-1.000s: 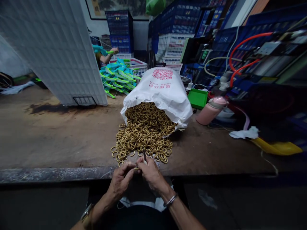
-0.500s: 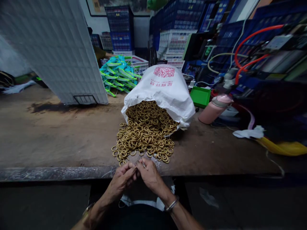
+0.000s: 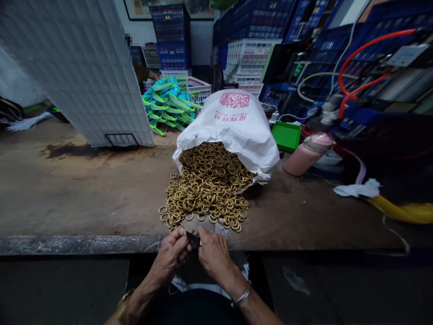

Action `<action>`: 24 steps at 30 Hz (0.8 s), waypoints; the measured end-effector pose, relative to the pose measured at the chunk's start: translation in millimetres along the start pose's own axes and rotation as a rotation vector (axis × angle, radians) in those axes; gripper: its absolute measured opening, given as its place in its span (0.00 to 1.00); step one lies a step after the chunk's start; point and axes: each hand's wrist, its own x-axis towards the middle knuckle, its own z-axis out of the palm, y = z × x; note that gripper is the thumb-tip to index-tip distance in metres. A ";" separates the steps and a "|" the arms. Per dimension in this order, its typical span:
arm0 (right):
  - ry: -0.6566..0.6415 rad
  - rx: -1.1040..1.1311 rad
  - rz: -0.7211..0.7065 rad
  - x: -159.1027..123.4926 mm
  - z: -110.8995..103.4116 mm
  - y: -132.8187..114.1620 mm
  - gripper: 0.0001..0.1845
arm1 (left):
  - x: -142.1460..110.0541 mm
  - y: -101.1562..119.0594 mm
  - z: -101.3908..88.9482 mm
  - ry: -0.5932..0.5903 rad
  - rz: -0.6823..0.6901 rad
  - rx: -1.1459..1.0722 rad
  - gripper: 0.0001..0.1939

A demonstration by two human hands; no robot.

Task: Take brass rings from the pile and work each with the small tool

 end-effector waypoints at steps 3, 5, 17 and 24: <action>-0.007 -0.067 0.029 5.3 0.6 3.7 0.18 | -7.7 2.6 1.0 -0.023 0.034 0.015 0.14; 0.005 -0.088 0.039 9.6 2.0 7.7 0.16 | -15.0 7.3 3.0 -0.069 0.036 0.004 0.14; 0.244 -0.055 0.129 23.0 0.1 -0.6 0.12 | -14.4 11.9 -1.8 -0.026 -0.113 -0.298 0.12; 0.215 -0.163 0.142 30.9 7.1 -2.2 0.15 | -11.4 7.3 -7.6 -0.057 -0.156 -0.436 0.12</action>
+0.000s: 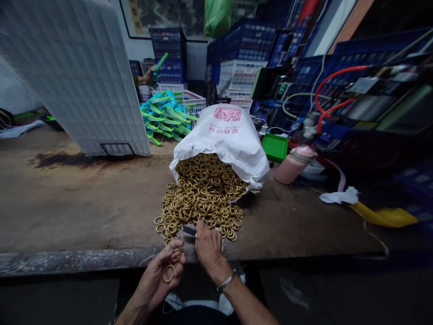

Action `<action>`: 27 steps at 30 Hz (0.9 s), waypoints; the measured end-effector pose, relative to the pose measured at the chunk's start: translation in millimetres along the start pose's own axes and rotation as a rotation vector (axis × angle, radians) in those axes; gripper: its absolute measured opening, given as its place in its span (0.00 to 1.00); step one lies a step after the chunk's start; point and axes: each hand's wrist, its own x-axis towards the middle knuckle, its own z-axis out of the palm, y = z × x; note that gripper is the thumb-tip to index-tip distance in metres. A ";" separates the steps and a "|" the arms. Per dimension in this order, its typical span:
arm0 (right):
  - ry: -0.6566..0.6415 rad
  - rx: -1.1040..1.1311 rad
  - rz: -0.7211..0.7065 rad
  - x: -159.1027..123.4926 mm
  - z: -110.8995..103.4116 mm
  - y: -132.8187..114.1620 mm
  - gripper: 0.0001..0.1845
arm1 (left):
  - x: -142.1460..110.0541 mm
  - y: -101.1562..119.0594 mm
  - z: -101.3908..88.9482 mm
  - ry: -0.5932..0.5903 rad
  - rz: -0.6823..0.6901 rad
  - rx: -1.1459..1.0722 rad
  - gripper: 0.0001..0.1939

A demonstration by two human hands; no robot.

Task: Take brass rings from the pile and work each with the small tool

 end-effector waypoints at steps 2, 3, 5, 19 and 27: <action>0.008 0.023 -0.008 -0.3 2.1 3.2 0.16 | 1.2 0.9 -2.6 0.001 -0.036 -0.051 0.10; 0.010 0.056 -0.011 -0.6 1.9 5.1 0.17 | 1.8 1.5 -3.5 0.002 -0.045 -0.071 0.10; 0.017 0.173 -0.016 -1.6 -1.2 8.4 0.16 | 3.2 2.5 -3.9 0.027 -0.035 -0.082 0.11; -0.541 1.567 0.088 -27.7 -27.0 0.2 0.18 | 10.1 -4.1 11.5 0.136 0.167 0.422 0.15; -0.230 1.158 -0.001 -20.5 -20.8 -1.0 0.17 | 6.8 -1.3 13.5 0.141 0.559 0.821 0.09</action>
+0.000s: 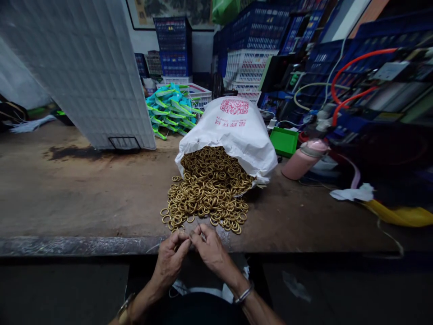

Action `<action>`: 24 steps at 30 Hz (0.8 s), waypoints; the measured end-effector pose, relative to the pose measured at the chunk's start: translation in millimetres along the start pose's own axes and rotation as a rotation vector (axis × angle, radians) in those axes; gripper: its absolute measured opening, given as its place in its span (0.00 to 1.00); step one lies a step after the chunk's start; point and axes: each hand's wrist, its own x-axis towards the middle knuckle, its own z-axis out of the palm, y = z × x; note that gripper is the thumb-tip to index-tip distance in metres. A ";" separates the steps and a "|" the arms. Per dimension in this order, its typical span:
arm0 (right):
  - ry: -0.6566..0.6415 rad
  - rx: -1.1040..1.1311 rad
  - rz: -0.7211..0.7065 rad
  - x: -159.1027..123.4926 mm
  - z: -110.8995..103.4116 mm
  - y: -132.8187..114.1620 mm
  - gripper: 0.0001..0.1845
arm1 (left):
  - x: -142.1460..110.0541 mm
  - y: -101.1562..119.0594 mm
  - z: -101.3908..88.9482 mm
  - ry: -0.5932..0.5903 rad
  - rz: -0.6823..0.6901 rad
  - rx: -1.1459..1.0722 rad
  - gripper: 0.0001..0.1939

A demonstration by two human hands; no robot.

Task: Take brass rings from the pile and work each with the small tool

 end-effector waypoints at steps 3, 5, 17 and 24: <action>0.011 -0.032 -0.011 2.1 1.9 1.7 0.16 | 0.0 -2.3 -1.0 -0.025 -0.040 -0.021 0.10; 0.001 -0.001 0.019 2.6 2.9 3.2 0.15 | 0.6 -5.2 -2.9 -0.097 -0.153 -0.083 0.13; 0.017 -0.177 -0.038 4.0 0.5 4.3 0.14 | -3.5 -7.1 -6.4 -0.250 -0.395 -0.432 0.16; -0.044 -0.825 -0.109 -7.8 -3.2 11.5 0.15 | -2.8 -13.5 -8.0 -0.166 -0.335 -0.289 0.15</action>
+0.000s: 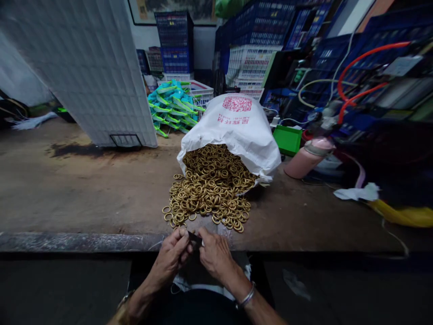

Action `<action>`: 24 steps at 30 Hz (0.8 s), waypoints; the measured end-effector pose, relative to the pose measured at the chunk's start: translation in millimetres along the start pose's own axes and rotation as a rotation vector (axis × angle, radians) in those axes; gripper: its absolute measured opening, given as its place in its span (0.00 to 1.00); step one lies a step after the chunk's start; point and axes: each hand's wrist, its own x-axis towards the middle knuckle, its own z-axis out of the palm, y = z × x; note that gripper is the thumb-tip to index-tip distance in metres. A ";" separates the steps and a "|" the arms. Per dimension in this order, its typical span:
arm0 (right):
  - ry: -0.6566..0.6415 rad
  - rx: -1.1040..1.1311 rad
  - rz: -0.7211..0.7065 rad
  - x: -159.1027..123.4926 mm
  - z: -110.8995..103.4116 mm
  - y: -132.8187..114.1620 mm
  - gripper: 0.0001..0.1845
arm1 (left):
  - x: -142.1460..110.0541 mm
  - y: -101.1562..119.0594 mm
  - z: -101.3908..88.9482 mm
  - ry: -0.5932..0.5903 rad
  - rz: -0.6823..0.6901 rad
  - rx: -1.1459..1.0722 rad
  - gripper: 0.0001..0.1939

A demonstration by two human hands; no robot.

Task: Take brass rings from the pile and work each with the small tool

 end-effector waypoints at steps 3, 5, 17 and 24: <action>-0.043 -0.093 0.010 -1.5 0.0 -1.0 0.18 | 0.9 -0.5 -0.5 0.025 0.047 0.081 0.16; -0.066 -0.126 0.008 -1.4 -1.3 -2.2 0.18 | 2.8 -2.4 -1.2 0.034 0.074 0.118 0.18; -0.041 -0.348 0.079 13.2 -5.6 0.2 0.14 | -25.3 7.8 1.2 -0.142 -0.054 -0.026 0.16; 0.104 -0.353 0.010 37.2 5.4 -17.3 0.15 | -26.8 12.1 -7.0 -0.165 -0.126 -0.294 0.18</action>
